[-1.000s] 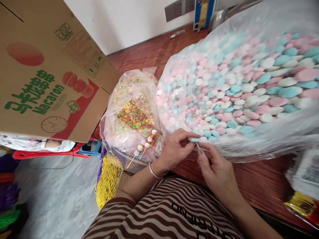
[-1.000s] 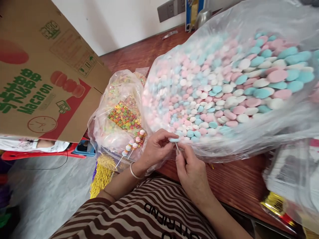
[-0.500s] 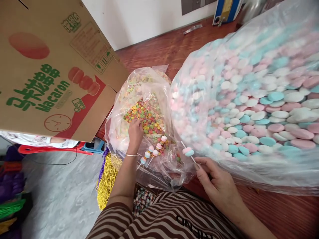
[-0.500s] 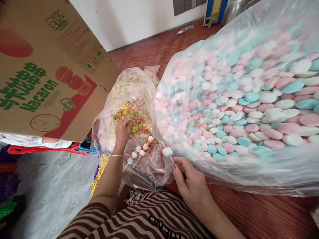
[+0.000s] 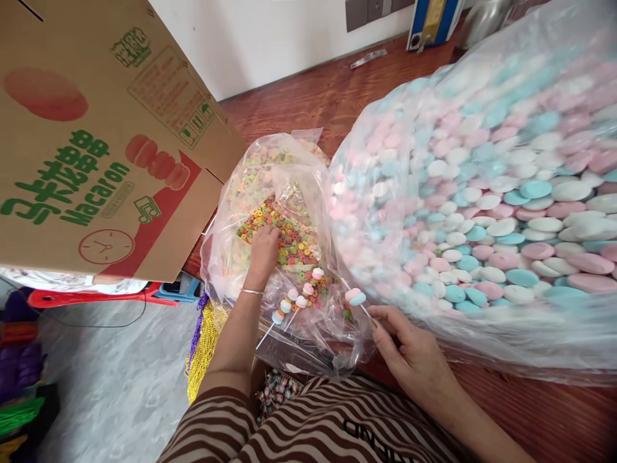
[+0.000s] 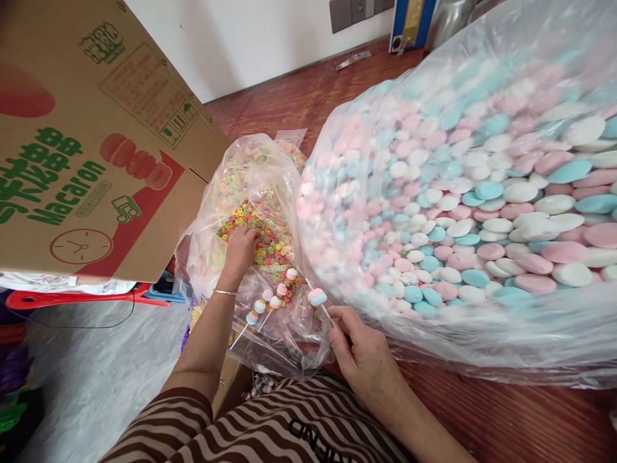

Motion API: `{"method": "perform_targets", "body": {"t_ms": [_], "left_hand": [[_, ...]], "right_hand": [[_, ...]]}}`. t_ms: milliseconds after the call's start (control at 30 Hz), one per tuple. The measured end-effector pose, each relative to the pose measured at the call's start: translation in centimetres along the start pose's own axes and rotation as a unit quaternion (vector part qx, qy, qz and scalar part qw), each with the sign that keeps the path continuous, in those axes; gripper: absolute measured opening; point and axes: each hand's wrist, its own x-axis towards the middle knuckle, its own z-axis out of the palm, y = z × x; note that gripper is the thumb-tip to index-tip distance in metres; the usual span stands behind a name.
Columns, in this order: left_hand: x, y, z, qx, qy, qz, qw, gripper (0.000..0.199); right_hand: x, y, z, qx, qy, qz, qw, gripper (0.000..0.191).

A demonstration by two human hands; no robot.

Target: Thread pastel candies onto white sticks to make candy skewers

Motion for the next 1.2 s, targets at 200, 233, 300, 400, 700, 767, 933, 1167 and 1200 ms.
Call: {"method": "perform_targets", "body": {"t_ms": [200, 233, 300, 400, 700, 767, 933, 1167, 1200], "left_hand": [[-2.9, 3.6, -0.3, -0.389, 0.133, -0.148, 0.9, 0.023], [-3.4, 4.6, -0.5, -0.486, 0.119, -0.177, 0.847, 0.028], [-4.6, 7.0, -1.0, -0.635, 0.062, -0.217, 0.739, 0.036], [-6.0, 10.5, -2.1, -0.736, -0.021, -0.242, 0.632, 0.04], [-7.8, 14.9, -3.8, -0.746, -0.071, -0.187, 0.636, 0.031], [-8.1, 15.3, -3.9, -0.737, -0.075, -0.177, 0.648, 0.03], [-8.3, 16.2, -4.2, -0.767, -0.069, -0.216, 0.6, 0.038], [-8.2, 18.0, -4.5, -0.766, -0.063, -0.221, 0.6, 0.036], [-8.2, 18.3, -4.6, -0.763, -0.065, -0.214, 0.606, 0.034]], "right_hand": [[0.3, -0.5, 0.0, 0.006, -0.012, 0.004, 1.0, 0.021], [0.6, -0.7, 0.0, 0.008, -0.015, 0.002, 1.0, 0.022], [1.1, -1.2, 0.2, 0.014, -0.022, -0.008, 1.0, 0.022], [1.6, -1.8, 0.3, 0.024, -0.021, -0.021, 0.999, 0.021], [0.6, -1.7, -0.6, 0.044, 0.008, -0.013, 0.999, 0.018], [0.3, -1.4, -0.7, 0.044, 0.025, -0.022, 0.998, 0.018], [-0.8, -0.9, -1.4, 0.048, 0.074, -0.05, 0.995, 0.021], [-2.3, -1.1, -2.7, 0.044, 0.058, -0.041, 0.996, 0.02], [-2.5, -1.1, -2.8, 0.046, 0.061, -0.038, 0.996, 0.021]]}}
